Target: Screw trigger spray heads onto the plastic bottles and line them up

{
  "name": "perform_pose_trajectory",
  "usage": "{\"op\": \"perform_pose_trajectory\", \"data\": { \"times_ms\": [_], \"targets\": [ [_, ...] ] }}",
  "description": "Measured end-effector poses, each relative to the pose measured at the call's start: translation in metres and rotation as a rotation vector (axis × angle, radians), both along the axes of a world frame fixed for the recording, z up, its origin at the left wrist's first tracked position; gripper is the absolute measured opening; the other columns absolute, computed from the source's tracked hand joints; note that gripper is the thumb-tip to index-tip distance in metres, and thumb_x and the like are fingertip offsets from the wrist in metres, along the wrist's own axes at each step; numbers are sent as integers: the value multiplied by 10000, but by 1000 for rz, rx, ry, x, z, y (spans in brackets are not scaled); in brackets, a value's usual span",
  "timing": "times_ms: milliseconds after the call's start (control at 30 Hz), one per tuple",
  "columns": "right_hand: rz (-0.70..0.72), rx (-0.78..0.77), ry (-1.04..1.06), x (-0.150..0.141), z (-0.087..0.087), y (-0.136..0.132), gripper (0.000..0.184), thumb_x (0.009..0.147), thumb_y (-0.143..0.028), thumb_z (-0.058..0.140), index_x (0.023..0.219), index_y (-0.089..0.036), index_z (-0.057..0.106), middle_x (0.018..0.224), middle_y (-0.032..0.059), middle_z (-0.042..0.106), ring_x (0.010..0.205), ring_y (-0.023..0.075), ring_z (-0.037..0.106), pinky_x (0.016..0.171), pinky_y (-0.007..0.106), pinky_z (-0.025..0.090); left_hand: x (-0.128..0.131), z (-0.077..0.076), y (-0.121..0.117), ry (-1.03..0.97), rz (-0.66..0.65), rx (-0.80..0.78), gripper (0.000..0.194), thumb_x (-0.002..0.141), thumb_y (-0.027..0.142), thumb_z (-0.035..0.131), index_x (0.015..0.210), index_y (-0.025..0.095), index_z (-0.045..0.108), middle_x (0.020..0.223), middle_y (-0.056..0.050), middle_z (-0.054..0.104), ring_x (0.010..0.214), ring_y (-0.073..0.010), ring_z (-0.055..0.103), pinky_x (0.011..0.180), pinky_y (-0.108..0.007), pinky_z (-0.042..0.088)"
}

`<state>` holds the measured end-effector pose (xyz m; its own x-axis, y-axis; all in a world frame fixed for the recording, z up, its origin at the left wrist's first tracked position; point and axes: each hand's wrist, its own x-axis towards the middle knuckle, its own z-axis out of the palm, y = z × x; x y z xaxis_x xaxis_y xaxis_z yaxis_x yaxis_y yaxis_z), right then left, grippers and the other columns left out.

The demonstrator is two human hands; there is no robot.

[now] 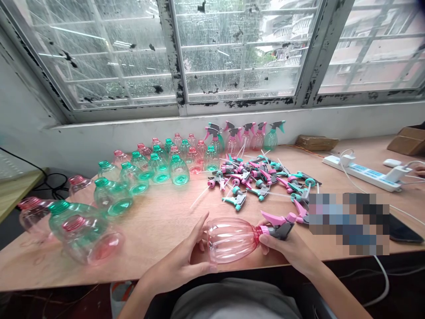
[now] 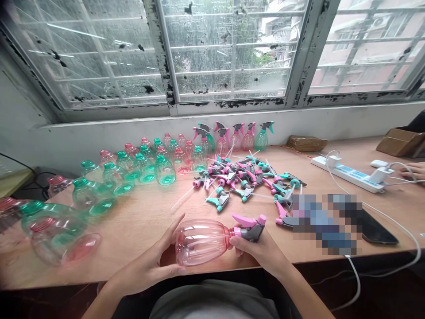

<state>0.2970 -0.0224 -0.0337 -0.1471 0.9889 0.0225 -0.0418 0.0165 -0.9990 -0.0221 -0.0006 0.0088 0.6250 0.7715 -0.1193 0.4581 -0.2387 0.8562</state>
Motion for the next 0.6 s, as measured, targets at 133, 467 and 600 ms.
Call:
{"op": "perform_pose_trajectory", "data": {
  "times_ms": [133,467,600],
  "targets": [
    [6,-9,4,-1,0,1,349,844,-486,789,984,-193,660,630,-19,684,622,193,610,669,335,483,0,1,0,28,28,-11,1058,874,337,758,1649,256,43,1731,-73,164,1571,-321,200,1294,-479,158],
    [-6,47,-29,-2,7,1,317,874,-505,754,837,-200,678,622,-8,668,645,197,605,719,344,480,2,3,-2,-36,2,6,941,941,279,668,1643,329,43,1576,-61,464,1430,-294,448,1225,-449,334],
    [-18,22,2,-3,2,1,356,840,-516,787,947,-196,672,623,-18,679,618,194,608,684,339,484,2,2,-3,1,19,20,973,930,258,667,1644,319,9,1592,-64,437,1466,-308,397,1236,-457,313]
  ]
}}
